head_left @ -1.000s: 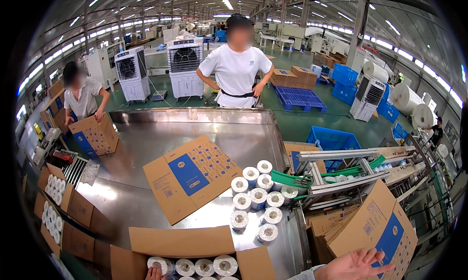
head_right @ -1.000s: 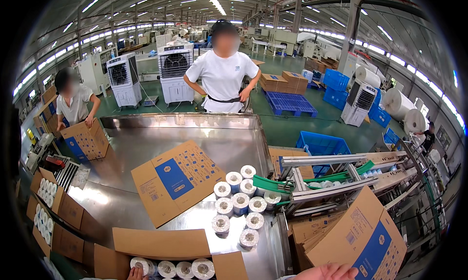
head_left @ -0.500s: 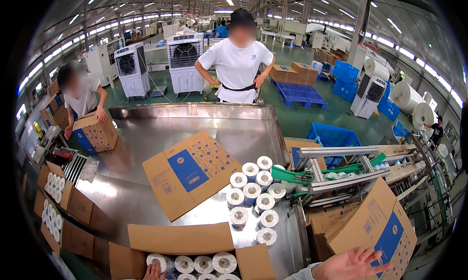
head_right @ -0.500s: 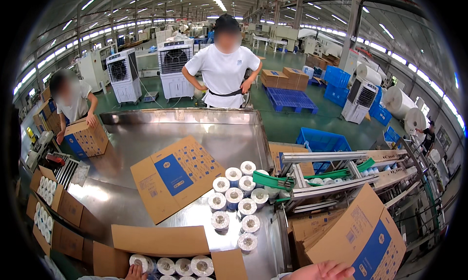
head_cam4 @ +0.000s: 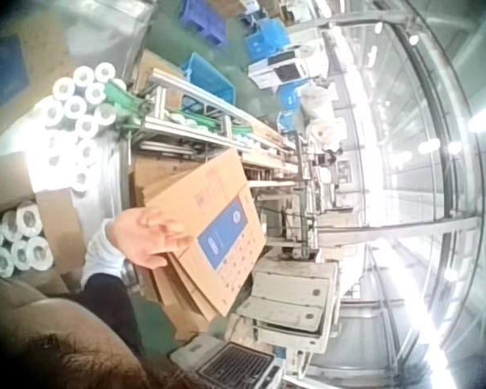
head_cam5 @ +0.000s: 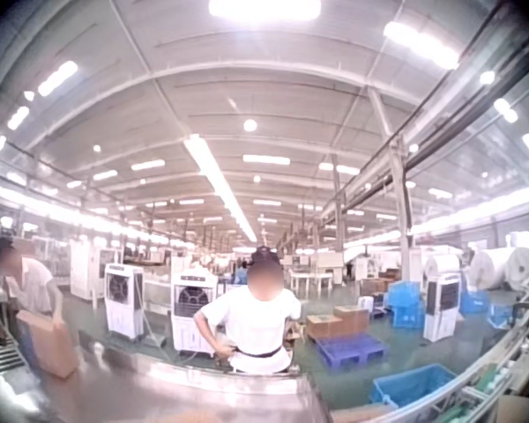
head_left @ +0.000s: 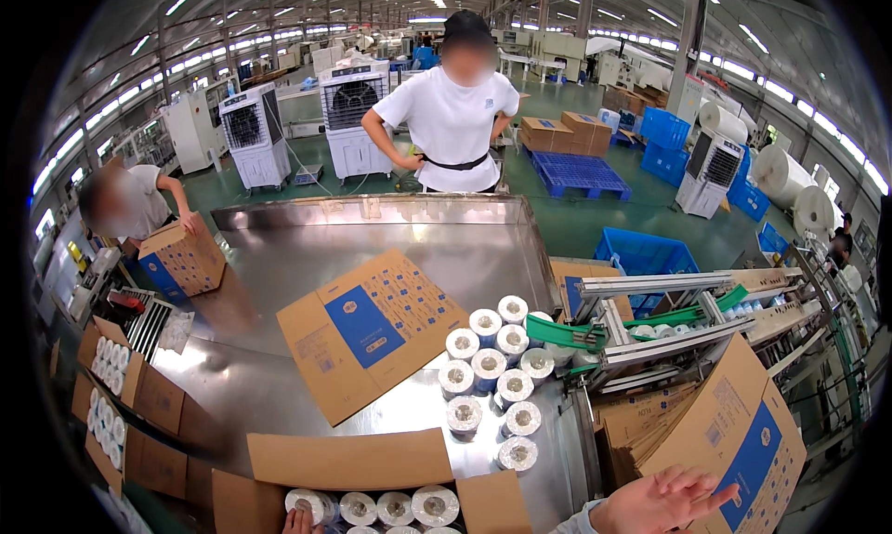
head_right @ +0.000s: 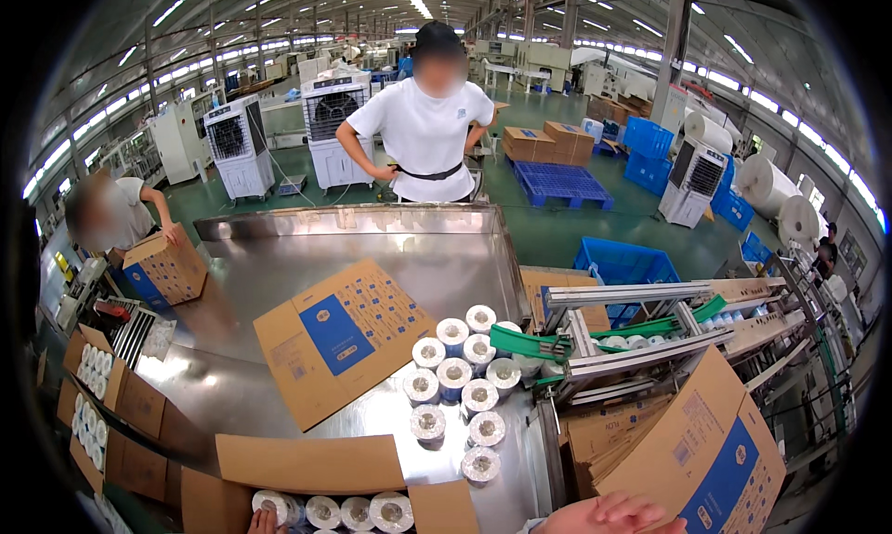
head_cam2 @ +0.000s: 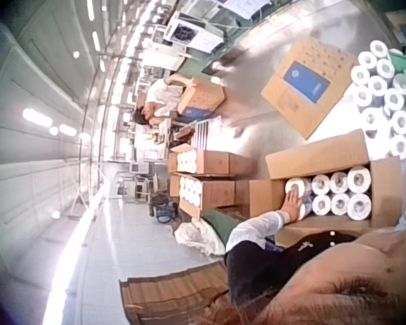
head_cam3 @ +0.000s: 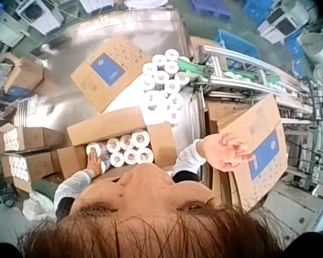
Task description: The person places rolls of toilet paper into cardboard boxes and moves the boxes on a metal table.
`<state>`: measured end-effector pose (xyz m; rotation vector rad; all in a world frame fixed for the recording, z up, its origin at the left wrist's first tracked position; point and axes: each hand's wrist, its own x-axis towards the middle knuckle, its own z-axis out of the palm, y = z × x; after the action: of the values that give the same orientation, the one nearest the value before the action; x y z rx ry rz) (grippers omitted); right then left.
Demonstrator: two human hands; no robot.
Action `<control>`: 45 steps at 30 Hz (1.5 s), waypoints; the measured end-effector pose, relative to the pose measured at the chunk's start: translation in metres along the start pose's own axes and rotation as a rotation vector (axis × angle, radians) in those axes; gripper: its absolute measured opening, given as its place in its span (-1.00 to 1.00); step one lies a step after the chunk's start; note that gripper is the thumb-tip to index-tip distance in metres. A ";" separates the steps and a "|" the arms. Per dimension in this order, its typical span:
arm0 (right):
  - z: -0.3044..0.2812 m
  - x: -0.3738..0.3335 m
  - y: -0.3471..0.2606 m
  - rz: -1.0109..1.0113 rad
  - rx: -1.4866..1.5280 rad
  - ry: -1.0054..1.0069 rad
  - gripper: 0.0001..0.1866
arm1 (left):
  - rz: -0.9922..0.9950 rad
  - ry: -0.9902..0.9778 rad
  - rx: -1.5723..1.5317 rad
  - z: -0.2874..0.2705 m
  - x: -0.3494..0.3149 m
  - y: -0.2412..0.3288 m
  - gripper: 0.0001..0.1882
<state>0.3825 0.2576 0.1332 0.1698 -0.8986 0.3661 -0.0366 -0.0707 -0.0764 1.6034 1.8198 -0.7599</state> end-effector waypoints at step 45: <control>-0.207 -0.236 0.147 0.730 -0.964 -2.029 -0.59 | 0.259 0.721 -0.156 -0.264 0.381 0.178 -0.64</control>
<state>0.3450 0.3982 -0.1811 -0.9121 -3.0498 0.2911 0.0870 0.3961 -0.1930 2.1151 1.9985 0.1083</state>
